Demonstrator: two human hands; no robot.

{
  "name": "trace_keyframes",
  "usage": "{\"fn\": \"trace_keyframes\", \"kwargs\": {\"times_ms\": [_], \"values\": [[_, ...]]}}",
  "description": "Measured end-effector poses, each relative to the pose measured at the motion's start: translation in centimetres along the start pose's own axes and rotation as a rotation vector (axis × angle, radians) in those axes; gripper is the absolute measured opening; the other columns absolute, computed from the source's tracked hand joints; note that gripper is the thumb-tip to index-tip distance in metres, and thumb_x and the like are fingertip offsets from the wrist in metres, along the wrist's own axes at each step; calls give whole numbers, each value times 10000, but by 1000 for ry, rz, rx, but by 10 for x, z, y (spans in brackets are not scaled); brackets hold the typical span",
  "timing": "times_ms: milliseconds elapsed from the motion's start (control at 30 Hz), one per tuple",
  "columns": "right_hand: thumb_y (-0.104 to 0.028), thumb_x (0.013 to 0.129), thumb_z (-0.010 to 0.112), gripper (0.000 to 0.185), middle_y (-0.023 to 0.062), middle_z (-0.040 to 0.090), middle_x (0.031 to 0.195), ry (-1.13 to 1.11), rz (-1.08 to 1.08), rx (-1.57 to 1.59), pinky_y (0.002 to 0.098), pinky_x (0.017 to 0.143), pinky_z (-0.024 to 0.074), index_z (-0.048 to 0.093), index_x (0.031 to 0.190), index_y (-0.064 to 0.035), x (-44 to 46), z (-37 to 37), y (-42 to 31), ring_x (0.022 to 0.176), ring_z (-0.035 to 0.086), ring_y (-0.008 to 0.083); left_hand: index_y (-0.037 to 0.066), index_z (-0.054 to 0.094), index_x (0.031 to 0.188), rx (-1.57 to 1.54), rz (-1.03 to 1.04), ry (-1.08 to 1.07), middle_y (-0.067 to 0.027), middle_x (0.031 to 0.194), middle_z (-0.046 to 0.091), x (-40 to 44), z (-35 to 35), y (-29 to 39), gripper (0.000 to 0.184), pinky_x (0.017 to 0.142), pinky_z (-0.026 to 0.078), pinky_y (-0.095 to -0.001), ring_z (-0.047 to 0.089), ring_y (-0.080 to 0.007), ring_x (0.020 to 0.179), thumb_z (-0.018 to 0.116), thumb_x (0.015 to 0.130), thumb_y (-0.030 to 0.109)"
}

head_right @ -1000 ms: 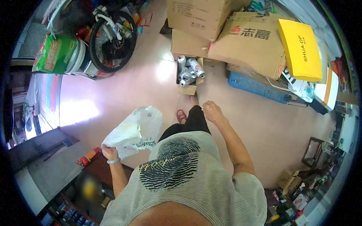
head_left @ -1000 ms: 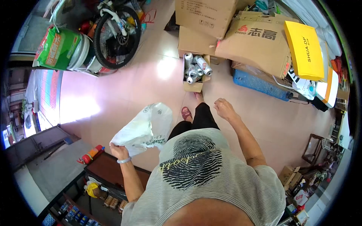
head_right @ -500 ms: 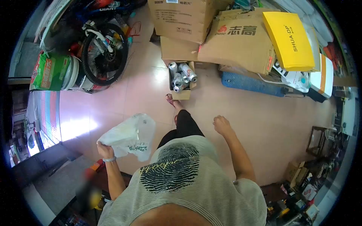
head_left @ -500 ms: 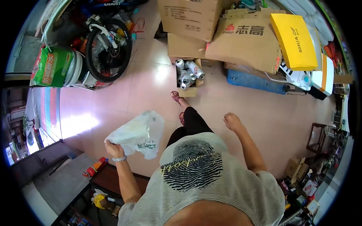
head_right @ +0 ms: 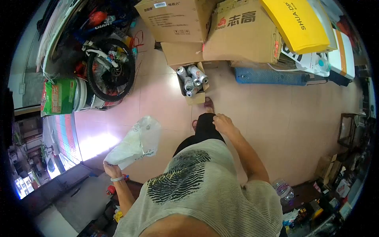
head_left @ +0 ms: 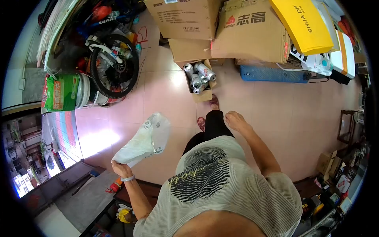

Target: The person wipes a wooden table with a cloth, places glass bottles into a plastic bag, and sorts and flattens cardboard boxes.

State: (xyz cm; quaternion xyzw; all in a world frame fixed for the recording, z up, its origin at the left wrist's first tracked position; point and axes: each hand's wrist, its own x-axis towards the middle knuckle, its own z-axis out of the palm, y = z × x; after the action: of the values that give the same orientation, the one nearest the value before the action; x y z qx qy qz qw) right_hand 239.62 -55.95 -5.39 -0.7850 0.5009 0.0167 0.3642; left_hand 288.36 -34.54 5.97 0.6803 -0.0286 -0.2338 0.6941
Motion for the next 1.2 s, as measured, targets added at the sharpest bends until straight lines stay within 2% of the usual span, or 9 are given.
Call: {"fn": "trace_keyframes", "kwargs": {"times_ms": [200, 267, 367, 467, 500, 800, 900, 1000, 1200], "values": [[-143, 776, 566, 159, 184, 573, 894, 5, 113, 23, 422, 768, 452, 584, 801, 13, -16, -2, 45, 878, 555, 342, -10, 515, 922, 306, 215, -123, -112, 905, 566, 8, 5, -15, 264, 750, 469, -352, 559, -225, 836, 353, 889, 196], [-142, 778, 563, 157, 184, 572, 895, -42, 144, -21, 420, 773, 450, 584, 808, 11, -21, -11, 64, 884, 553, 342, 2, 513, 913, 74, 115, -36, -94, 869, 563, 7, 21, -21, 227, 724, 474, -335, 559, -210, 799, 371, 887, 178], [-92, 805, 516, 148, 187, 573, 905, -24, 135, 26, 389, 755, 449, 593, 833, 31, -30, -40, 81, 853, 556, 341, 13, 509, 906, 436, 293, 14, -75, 833, 552, -2, 32, -30, 185, 684, 474, -316, 552, -192, 755, 418, 883, 172], [-96, 815, 514, 156, 184, 578, 929, -12, 213, 40, 389, 762, 449, 604, 848, 26, -34, -64, 107, 870, 556, 338, 14, 508, 900, 285, 237, 98, -70, 826, 549, 4, 29, -46, 200, 657, 473, -306, 548, -177, 732, 452, 882, 206], [-97, 815, 515, 155, 182, 579, 929, -11, 228, 38, 390, 763, 449, 604, 851, 25, -34, -71, 116, 875, 556, 336, 23, 509, 886, 388, 226, 121, -61, 811, 545, 1, 33, -44, 207, 620, 461, -299, 540, -165, 710, 464, 881, 225], [-108, 817, 517, 174, 179, 582, 974, -73, 294, 1, 393, 797, 449, 603, 912, 9, -32, -104, 163, 914, 557, 327, 30, 512, 839, 258, 301, 191, -30, 725, 527, -37, 101, -27, 248, 526, 417, -268, 512, -125, 628, 475, 880, 272], [-117, 820, 515, 184, 182, 581, 985, -53, 270, 38, 394, 799, 448, 599, 926, 7, -28, -105, 167, 917, 556, 331, 20, 511, 837, 261, 380, 64, -30, 720, 519, -46, 116, -21, 268, 519, 415, -264, 504, -125, 617, 470, 883, 281], [-124, 820, 515, 183, 185, 580, 975, -12, 278, 93, 399, 793, 447, 599, 920, 4, -34, -99, 172, 909, 556, 335, 14, 507, 846, 302, 337, 129, -37, 712, 516, -43, 135, -11, 279, 529, 430, -272, 505, -138, 606, 461, 886, 287], [-134, 817, 520, 179, 187, 584, 958, -33, 371, 116, 405, 787, 448, 606, 892, 3, -64, -73, 185, 896, 560, 341, 24, 499, 872, 278, 246, 38, -53, 760, 515, -38, 197, 0, 230, 594, 439, -290, 508, -161, 680, 465, 870, 252]]}}
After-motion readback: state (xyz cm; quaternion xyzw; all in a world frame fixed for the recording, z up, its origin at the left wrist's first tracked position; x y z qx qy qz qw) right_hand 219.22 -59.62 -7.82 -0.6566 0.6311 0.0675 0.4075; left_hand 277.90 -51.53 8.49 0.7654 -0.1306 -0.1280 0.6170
